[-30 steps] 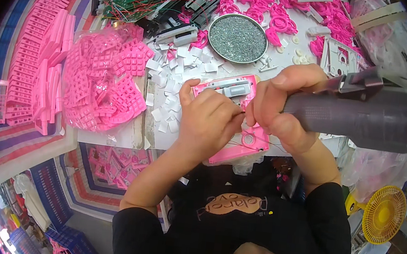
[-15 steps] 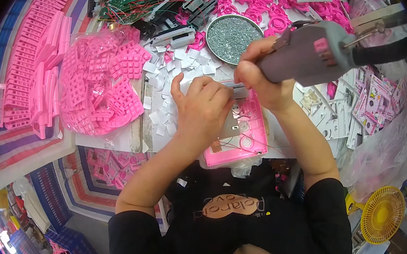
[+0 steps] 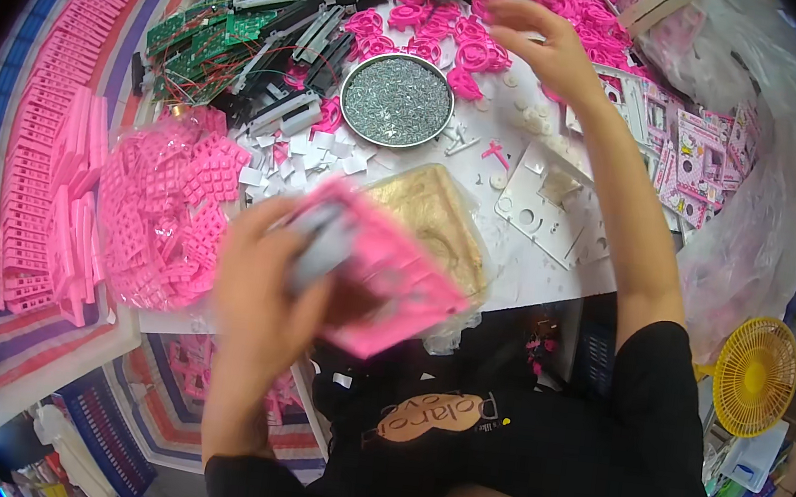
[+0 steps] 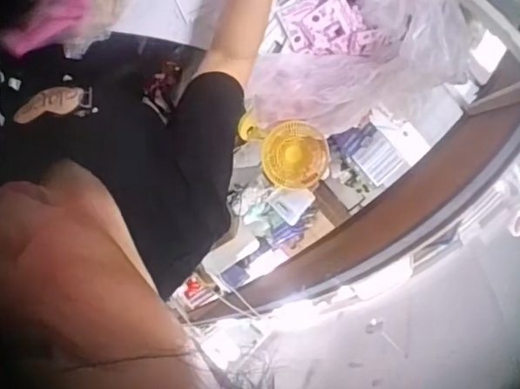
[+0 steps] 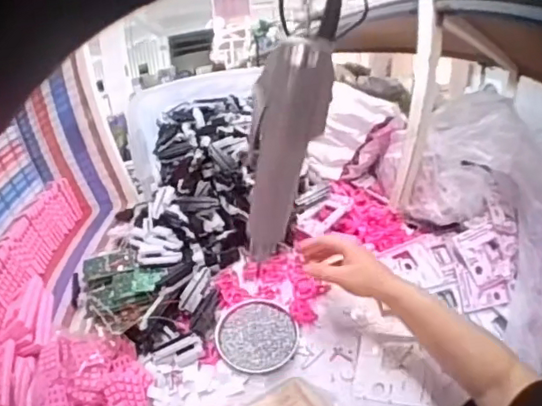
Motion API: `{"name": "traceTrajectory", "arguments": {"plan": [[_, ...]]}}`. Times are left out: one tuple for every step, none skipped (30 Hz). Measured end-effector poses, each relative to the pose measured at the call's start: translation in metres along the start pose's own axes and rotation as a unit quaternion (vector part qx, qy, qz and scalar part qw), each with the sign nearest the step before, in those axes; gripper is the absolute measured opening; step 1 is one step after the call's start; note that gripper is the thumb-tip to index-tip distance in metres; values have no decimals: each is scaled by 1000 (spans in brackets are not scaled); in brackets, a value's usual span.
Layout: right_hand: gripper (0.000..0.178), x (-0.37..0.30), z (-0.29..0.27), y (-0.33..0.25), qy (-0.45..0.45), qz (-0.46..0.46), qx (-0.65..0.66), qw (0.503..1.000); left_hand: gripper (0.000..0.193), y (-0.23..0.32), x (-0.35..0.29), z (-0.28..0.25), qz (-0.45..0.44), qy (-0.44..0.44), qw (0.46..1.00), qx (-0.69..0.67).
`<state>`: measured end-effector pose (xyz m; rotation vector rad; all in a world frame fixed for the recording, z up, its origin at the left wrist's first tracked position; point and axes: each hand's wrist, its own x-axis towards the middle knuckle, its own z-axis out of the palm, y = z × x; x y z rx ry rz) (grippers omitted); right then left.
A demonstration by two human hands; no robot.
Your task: Assembling components of a toy piggy bank using a hot glue gun.
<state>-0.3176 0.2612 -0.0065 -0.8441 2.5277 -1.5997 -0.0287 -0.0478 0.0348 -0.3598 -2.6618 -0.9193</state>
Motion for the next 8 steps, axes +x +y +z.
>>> {"name": "traceTrajectory", "arguments": {"plan": [[46, -3, -22, 24, 0, 17, -172, 985, 43, 4, -16, -25, -6, 33, 999, -16], [48, -7, -23, 29, 0, 53, -211, 976, 43, -3, -41, -49, -62, 18, 996, -55], [50, -4, -15, 30, -8, 83, -244, 966, 44, -8, -71, -77, -127, 6, 988, -89], [51, 0, -6, 30, -16, 113, -278, 954, 42, -14, -98, -100, -187, -42, 979, -69], [54, 5, 5, 31, -21, 87, -331, 939, 41, -18, -123, -120, -247, -92, 963, -50], [57, 13, 23, 32, -27, 60, -379, 923, 41, -25, -153, -132, -269, -140, 952, 32], [60, 16, 35, 37, -32, 36, -428, 902, 42, -32, -178, -136, -287, -189, 933, 109], [61, 19, 41, 53, -34, 28, -426, 904, 49, -33, -186, -140, -352, -322, 854, 207]]}}
